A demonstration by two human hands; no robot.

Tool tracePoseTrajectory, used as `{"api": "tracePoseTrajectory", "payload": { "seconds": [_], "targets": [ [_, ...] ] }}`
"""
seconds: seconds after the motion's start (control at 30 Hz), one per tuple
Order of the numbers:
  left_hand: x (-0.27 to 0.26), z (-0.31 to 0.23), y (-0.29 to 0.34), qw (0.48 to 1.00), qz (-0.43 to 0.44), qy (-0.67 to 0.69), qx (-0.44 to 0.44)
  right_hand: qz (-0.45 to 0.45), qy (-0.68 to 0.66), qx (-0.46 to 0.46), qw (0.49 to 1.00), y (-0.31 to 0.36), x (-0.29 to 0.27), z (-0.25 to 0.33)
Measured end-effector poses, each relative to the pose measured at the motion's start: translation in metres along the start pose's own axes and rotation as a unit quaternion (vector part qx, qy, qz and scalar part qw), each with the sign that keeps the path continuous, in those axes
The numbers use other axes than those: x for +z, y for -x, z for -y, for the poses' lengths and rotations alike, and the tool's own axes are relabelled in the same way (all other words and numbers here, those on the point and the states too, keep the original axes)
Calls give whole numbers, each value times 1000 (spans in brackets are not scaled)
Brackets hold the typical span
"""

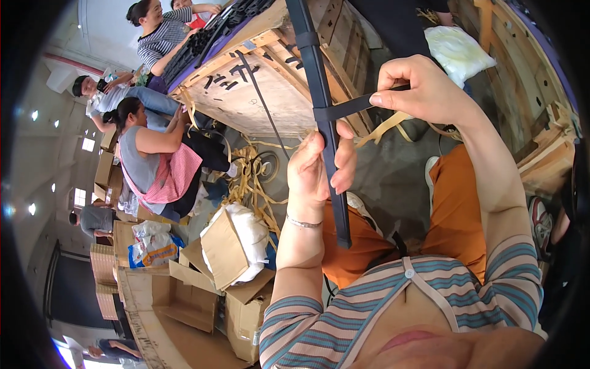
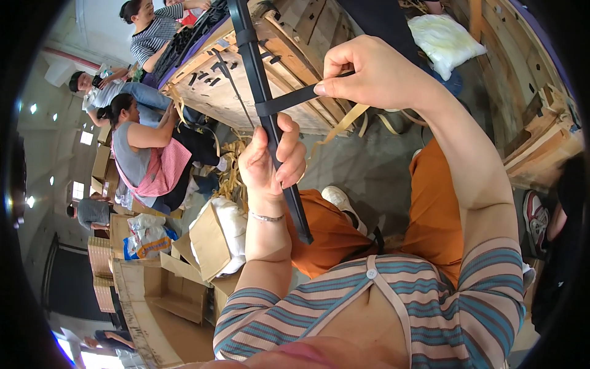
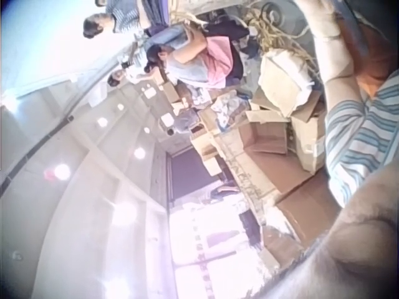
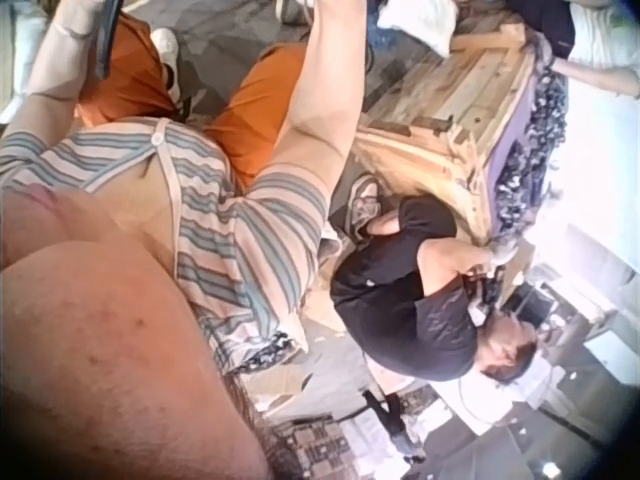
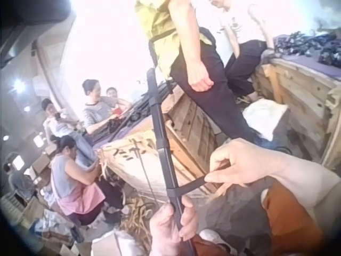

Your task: Assembling product components by wrapping and securing straps around plastic or metal bars.

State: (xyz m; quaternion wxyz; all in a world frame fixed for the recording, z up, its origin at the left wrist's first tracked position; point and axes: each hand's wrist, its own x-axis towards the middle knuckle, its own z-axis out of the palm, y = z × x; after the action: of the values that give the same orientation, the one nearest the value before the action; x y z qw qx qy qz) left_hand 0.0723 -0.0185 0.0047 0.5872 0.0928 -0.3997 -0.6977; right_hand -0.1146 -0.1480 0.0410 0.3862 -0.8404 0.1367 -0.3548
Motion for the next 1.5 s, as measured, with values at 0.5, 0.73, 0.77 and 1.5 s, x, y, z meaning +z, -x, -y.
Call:
{"api": "tracePoseTrajectory", "payload": {
  "seconds": [0.5,0.73,0.77,1.5],
  "targets": [
    [30,27,-22,941,-153,-300,26,51,-199,-57,977,17,14,17],
    [32,36,-27,939,-136,-314,39,-84,-55,-62,993,29,19,26],
    [33,37,-28,935,-127,-328,35,-106,-68,-63,990,30,21,24],
    [55,47,-33,928,42,-360,86,-170,-36,91,981,7,32,-37]
  ]
}}
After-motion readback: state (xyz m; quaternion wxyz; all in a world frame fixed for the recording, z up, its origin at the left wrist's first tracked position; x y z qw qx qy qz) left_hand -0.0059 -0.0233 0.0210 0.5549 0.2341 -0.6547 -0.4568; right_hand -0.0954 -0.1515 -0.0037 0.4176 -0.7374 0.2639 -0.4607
